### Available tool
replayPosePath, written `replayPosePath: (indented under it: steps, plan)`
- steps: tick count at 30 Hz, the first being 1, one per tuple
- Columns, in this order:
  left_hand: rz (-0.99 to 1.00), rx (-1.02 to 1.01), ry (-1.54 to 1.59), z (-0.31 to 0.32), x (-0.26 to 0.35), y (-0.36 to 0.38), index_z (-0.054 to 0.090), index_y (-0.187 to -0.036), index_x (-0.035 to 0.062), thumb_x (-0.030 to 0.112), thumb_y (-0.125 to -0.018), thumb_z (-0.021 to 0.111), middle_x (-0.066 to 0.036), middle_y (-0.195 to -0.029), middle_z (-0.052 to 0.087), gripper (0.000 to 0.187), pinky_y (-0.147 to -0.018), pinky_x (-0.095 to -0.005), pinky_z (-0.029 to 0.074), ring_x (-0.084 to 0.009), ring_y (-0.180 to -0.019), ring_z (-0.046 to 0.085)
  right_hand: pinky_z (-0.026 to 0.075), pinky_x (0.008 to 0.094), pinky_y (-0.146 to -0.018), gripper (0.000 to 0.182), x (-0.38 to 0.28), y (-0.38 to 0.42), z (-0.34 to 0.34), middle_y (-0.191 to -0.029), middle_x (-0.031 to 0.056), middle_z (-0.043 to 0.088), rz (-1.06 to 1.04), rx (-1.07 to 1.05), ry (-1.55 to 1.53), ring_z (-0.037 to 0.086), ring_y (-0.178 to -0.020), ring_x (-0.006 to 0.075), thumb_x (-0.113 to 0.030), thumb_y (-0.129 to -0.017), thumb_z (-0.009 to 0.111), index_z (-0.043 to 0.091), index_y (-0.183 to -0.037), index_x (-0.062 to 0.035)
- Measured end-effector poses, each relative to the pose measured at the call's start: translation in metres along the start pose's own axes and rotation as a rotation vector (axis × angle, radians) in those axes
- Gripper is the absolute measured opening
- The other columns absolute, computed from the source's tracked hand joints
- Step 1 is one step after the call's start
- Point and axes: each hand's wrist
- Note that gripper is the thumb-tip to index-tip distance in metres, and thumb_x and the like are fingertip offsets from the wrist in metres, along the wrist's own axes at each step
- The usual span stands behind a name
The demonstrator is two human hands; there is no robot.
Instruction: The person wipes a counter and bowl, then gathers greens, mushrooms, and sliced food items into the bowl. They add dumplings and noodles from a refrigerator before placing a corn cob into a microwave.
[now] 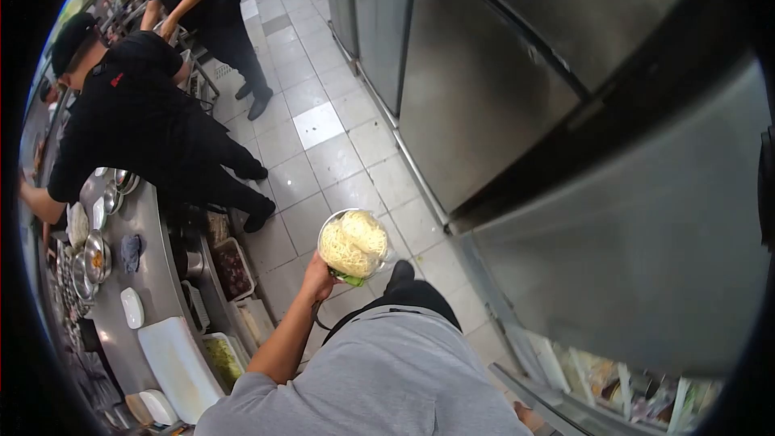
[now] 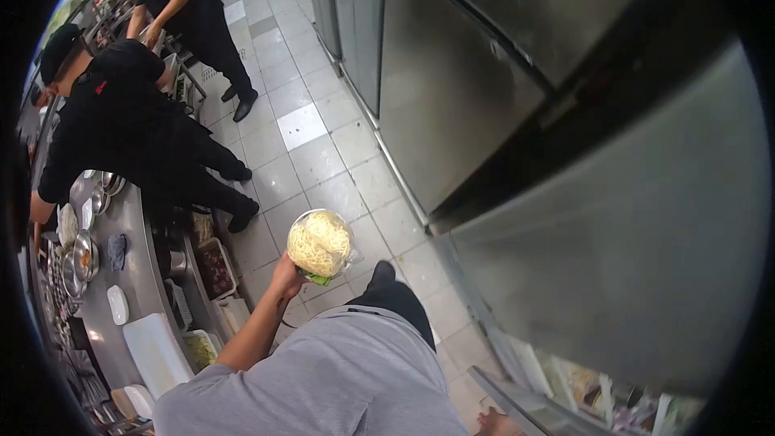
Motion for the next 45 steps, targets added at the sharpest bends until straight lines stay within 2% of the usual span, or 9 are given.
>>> replayPosePath:
  steps: [4, 5, 6, 7, 9, 15, 21, 36, 45]
  plan:
    - [0.063, 0.080, 0.065, 0.004, 0.052, -0.031, 0.043, -0.137, 0.0158, 0.036, -0.103, 0.044, -0.010, -0.118, 0.065, 0.039, -0.056, -0.0417, 0.060, -0.0249, -0.092, 0.070, 0.056, 0.0427, -0.067, 0.030, -0.164, -0.081, 0.004, -0.105, 0.0215, 0.067, -0.218, -0.324, 0.373, 0.066, -0.082, 0.0333, -0.022, -0.094, 0.057, 0.065, -0.116, -0.0033]
    - [0.086, 0.117, 0.074, 0.006, 0.062, -0.040, 0.044, -0.135, 0.0151, 0.037, -0.102, 0.045, -0.010, -0.117, 0.065, 0.039, -0.055, -0.0414, 0.060, -0.0255, -0.091, 0.070, 0.053, 0.0462, -0.082, 0.041, -0.171, -0.205, 0.051, -0.110, 0.0255, 0.066, -0.439, -0.511, 1.233, 0.064, -0.097, 0.0398, -0.031, -0.093, 0.057, 0.061, -0.122, -0.0025]
    - [0.137, 0.162, 0.116, 0.009, 0.073, -0.050, 0.044, -0.132, 0.0139, 0.037, -0.102, 0.046, -0.011, -0.115, 0.065, 0.038, -0.055, -0.0432, 0.060, -0.0272, -0.091, 0.070, 0.049, 0.0465, -0.091, 0.045, -0.210, -0.284, 0.086, -0.111, 0.0277, 0.065, -0.862, -0.404, 1.097, 0.060, -0.106, 0.0445, -0.036, -0.091, 0.058, 0.061, -0.121, -0.0016]
    - [0.144, 0.164, 0.132, 0.013, 0.088, -0.060, 0.044, -0.132, 0.0139, 0.037, -0.102, 0.046, -0.011, -0.115, 0.065, 0.038, -0.055, -0.0432, 0.060, -0.0272, -0.091, 0.070, 0.048, 0.0438, -0.095, 0.048, -0.352, -0.263, 0.114, -0.119, 0.0271, 0.063, -0.547, -0.365, 0.778, 0.060, -0.112, 0.0421, -0.033, -0.090, 0.059, 0.060, -0.127, -0.0029]
    - [0.201, 0.215, 0.189, 0.007, 0.116, -0.080, 0.044, -0.133, 0.0133, 0.036, -0.102, 0.046, -0.013, -0.117, 0.064, 0.039, -0.058, -0.0469, 0.061, -0.0288, -0.092, 0.070, 0.048, 0.0359, -0.099, 0.063, -0.552, -0.260, 0.186, -0.132, 0.0198, 0.060, -0.756, -0.413, 0.204, 0.061, -0.118, 0.0276, -0.017, -0.088, 0.068, 0.044, -0.145, -0.0052]
    - [0.258, 0.333, 0.329, -0.026, 0.208, -0.163, 0.043, -0.137, 0.0138, 0.036, -0.102, 0.044, -0.016, -0.127, 0.060, 0.041, -0.056, -0.0488, 0.062, -0.0345, -0.097, 0.069, 0.034, 0.0401, -0.114, 0.082, -1.077, -0.096, 0.275, -0.155, 0.0201, 0.034, -1.535, -0.421, -0.158, 0.037, -0.143, 0.0289, -0.018, -0.089, 0.072, 0.024, -0.154, -0.0051]
    - [0.286, 0.345, 0.403, -0.074, 0.352, -0.293, 0.042, -0.139, 0.0141, 0.035, -0.103, 0.042, -0.017, -0.131, 0.057, 0.042, -0.062, -0.0526, 0.062, -0.0371, -0.102, 0.067, 0.023, 0.0409, -0.119, 0.110, -1.390, -0.111, 0.360, -0.155, 0.0313, 0.025, -1.344, 0.325, -0.327, 0.024, -0.146, 0.0390, -0.046, -0.079, 0.078, 0.016, -0.151, 0.0100]
    - [0.387, 0.096, 0.415, 0.045, 0.743, -0.601, 0.039, -0.142, 0.0132, 0.028, -0.105, 0.039, -0.015, -0.142, 0.048, 0.040, -0.085, -0.0559, 0.055, -0.0369, -0.123, 0.054, 0.049, 0.0398, -0.090, 0.081, -1.537, -0.137, 0.408, -0.115, 0.0168, 0.059, -1.284, 0.379, -0.434, 0.059, -0.104, 0.0287, -0.035, -0.064, 0.092, 0.047, -0.122, 0.0006]
    - [0.427, 0.213, 0.468, 0.176, 0.879, -0.773, 0.049, -0.135, 0.0064, 0.020, -0.105, 0.037, -0.015, -0.133, 0.056, 0.035, -0.084, -0.0479, 0.059, -0.0330, -0.113, 0.062, 0.047, 0.0290, -0.071, 0.048, -1.568, -0.233, 0.503, -0.086, 0.0020, 0.054, -1.265, -0.340, -0.844, 0.052, -0.074, 0.0138, -0.019, -0.081, 0.082, 0.053, -0.116, -0.0033]
Point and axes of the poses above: each hand's wrist, its own y-axis away from the middle knuckle, its own z-axis out of the palm, x = y × z
